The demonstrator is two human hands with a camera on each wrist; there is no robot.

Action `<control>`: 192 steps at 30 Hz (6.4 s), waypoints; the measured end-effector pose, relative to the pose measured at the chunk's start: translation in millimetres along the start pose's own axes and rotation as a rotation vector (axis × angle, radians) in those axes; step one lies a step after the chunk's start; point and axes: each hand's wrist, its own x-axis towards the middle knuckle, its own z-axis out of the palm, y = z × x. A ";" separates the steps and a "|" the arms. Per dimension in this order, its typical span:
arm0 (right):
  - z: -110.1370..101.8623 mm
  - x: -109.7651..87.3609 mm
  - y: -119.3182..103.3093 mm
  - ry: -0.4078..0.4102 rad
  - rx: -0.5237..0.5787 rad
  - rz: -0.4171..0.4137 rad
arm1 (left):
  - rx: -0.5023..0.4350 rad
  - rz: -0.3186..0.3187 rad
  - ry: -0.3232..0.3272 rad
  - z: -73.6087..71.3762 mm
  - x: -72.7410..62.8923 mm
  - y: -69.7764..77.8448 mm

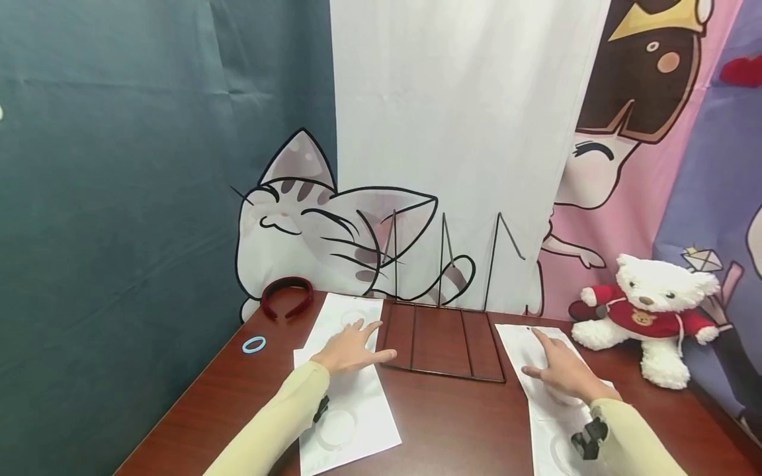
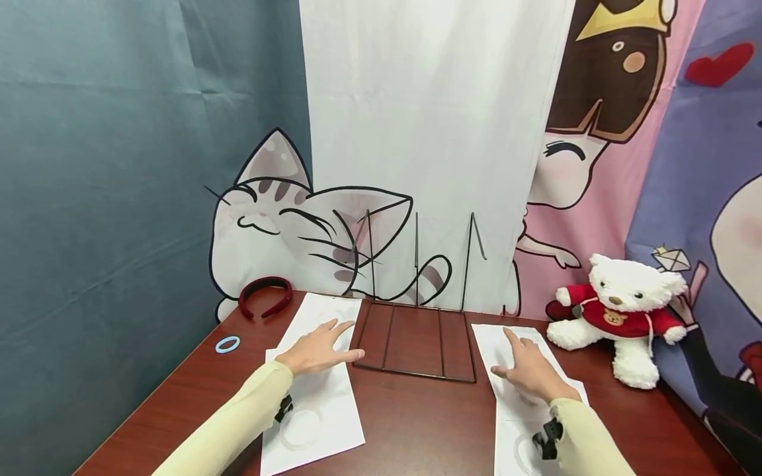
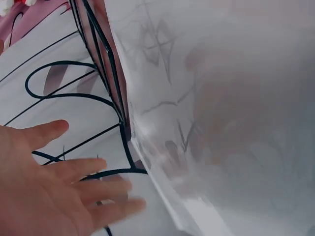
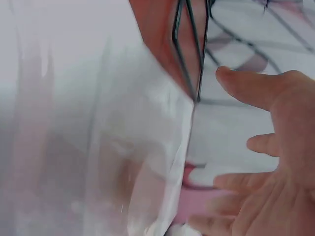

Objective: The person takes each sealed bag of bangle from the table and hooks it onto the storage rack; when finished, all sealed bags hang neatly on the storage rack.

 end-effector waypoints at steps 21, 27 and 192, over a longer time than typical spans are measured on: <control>-2.6 13.0 65.7 -0.147 -0.001 0.137 | -0.190 0.136 -0.063 16.0 32.2 3.3; -3.0 14.7 64.1 -0.117 0.029 0.144 | -0.156 0.143 -0.082 18.7 32.5 4.8; -63.7 80.0 -10.0 0.056 0.725 0.041 | 0.121 0.011 -0.123 15.5 49.1 25.5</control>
